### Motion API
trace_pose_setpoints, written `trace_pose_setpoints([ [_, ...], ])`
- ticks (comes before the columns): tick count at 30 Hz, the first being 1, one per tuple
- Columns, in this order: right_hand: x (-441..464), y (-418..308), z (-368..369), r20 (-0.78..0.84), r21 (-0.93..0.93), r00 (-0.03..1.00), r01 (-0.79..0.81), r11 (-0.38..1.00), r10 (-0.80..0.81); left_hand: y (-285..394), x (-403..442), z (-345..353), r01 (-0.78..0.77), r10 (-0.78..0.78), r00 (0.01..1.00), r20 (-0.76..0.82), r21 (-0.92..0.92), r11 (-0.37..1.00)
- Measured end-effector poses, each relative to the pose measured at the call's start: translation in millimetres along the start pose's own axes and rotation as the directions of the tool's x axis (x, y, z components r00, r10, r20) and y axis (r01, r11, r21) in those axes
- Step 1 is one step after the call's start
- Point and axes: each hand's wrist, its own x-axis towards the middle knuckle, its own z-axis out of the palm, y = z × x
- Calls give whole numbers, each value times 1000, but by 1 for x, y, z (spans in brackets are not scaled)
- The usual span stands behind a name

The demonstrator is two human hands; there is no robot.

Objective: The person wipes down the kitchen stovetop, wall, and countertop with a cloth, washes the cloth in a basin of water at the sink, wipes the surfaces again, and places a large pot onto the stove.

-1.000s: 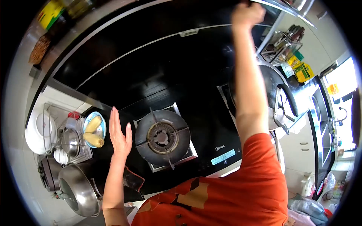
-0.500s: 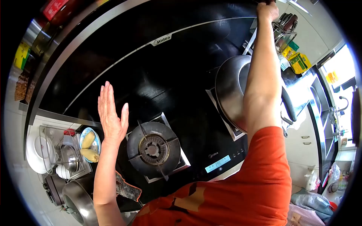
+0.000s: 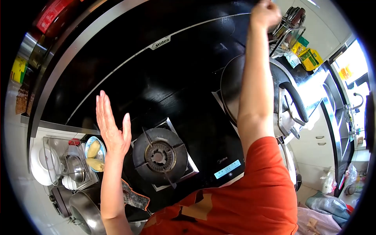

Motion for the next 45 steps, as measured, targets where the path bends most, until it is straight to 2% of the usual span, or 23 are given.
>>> trace_pose_setpoints([
  [2,28,-17,-21,-234,89,969,106,990,-83,0,-7,-6,-4,4,1000,-4,-12,1000],
  [4,44,-49,-32,-216,241,976,71,968,-18,2,-9,-8,-7,8,1000,11,-36,999],
  [5,56,-43,-22,-267,225,957,177,958,-115,3,-11,-7,-11,12,1000,13,-47,999],
  [8,38,-69,-29,-16,34,985,174,984,-173,6,-14,-2,-7,10,999,35,-68,998],
  [10,-21,-120,-27,-212,53,890,422,905,-403,10,-13,3,5,0,997,76,-75,997],
  [11,-50,-152,-38,-99,110,930,364,925,-354,12,-12,6,1,5,997,83,-80,997],
  [12,-71,-165,-33,-178,239,871,490,838,-459,14,-10,9,-7,14,996,90,-84,996],
  [14,-97,-192,-30,-267,410,882,468,783,-387,16,-6,11,-28,36,995,91,-84,996],
  [16,-68,-163,-30,-168,199,853,520,831,-493,17,-7,7,-63,67,993,97,-50,997],
  [19,5,-91,-9,-207,97,976,87,991,-66,11,-22,-6,-51,56,994,94,-50,997],
  [20,40,-55,-11,-228,-118,910,327,938,-346,7,-27,-11,-44,50,994,101,-59,997],
  [21,84,5,5,-185,-318,899,327,890,-397,3,-32,-15,-44,48,994,94,-53,998],
  [24,122,15,-3,-52,-236,999,-16,972,3,-9,-39,-24,-25,27,997,74,-31,999],
  [26,83,-24,-5,-130,-350,960,190,917,-249,-11,-38,-24,44,-42,997,57,-28,999],
  [29,-22,-106,-2,-251,-97,883,384,918,-396,-9,-36,-22,58,-57,998,25,-48,997],
  [30,-77,-176,-31,-49,-31,993,104,994,-106,-8,-37,-21,69,-67,997,41,-47,997],
  [32,-157,-232,-24,53,160,945,311,937,-322,-5,-42,-22,45,-43,998,50,-35,998],
  [33,-172,-272,-25,-227,339,825,565,752,-518,-4,-44,-24,47,-45,998,49,-50,998],
  [34,-205,-296,-39,15,488,836,473,733,-549,-4,-47,-25,42,-39,998,51,-59,997],
  [36,-249,-361,-34,-147,624,889,424,656,-435,-8,-55,-31,65,-63,997,43,-38,997],
  [38,-273,-396,-46,-55,723,898,338,603,-437,-14,-66,-35,111,-111,994,10,-40,993],
  [43,-261,-349,-56,136,717,893,211,665,-430,-22,-81,-61,151,-150,987,53,-12,988],
  [45,-216,-286,-71,121,452,916,292,843,-382,-27,-90,-64,182,-181,982,53,-10,983],
])
